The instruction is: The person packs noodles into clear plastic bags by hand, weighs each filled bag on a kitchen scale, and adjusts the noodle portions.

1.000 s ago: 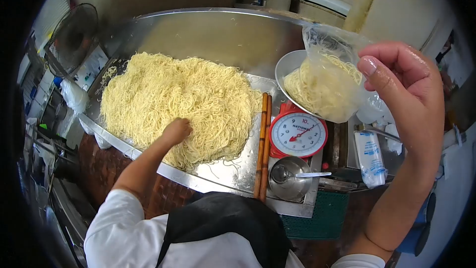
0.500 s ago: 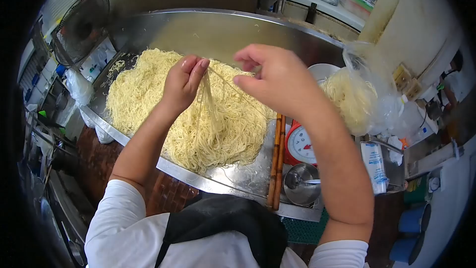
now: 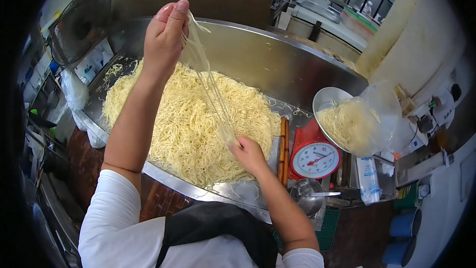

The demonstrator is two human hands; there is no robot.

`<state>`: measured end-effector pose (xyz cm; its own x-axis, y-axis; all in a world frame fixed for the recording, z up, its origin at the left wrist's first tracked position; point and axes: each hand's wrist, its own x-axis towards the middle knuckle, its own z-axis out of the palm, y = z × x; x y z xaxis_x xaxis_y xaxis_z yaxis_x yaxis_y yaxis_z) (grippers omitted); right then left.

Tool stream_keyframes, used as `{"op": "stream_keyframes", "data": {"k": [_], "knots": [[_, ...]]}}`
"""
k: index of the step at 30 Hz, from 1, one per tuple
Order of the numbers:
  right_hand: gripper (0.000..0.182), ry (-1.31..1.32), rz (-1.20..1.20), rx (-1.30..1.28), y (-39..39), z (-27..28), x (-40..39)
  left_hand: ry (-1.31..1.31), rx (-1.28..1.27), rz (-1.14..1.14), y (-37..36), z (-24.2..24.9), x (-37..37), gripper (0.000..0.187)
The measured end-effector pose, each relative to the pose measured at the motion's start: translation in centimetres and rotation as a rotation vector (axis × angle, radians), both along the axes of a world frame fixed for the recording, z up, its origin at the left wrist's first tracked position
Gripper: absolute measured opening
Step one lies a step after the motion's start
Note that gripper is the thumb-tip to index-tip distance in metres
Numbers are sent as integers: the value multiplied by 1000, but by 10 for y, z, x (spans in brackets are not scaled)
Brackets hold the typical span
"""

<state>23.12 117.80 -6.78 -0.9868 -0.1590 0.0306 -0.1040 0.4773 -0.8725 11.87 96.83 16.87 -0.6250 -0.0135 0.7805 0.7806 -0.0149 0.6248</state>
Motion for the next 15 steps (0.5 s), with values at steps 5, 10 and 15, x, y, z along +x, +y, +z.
{"op": "stream_keyframes", "data": {"k": [5, 10, 15], "knots": [[33, -50, -110, 334, 37, -22, 13, -139, -241, -37, -6, -17, 9, 30], [59, 474, -197, 354, 8, 75, -7, -205, -352, -158, 2, -33, 20, 30], [56, 173, -1, 36, -52, 124, 2, -315, -119, -288, 3, -28, 41, 27]]}}
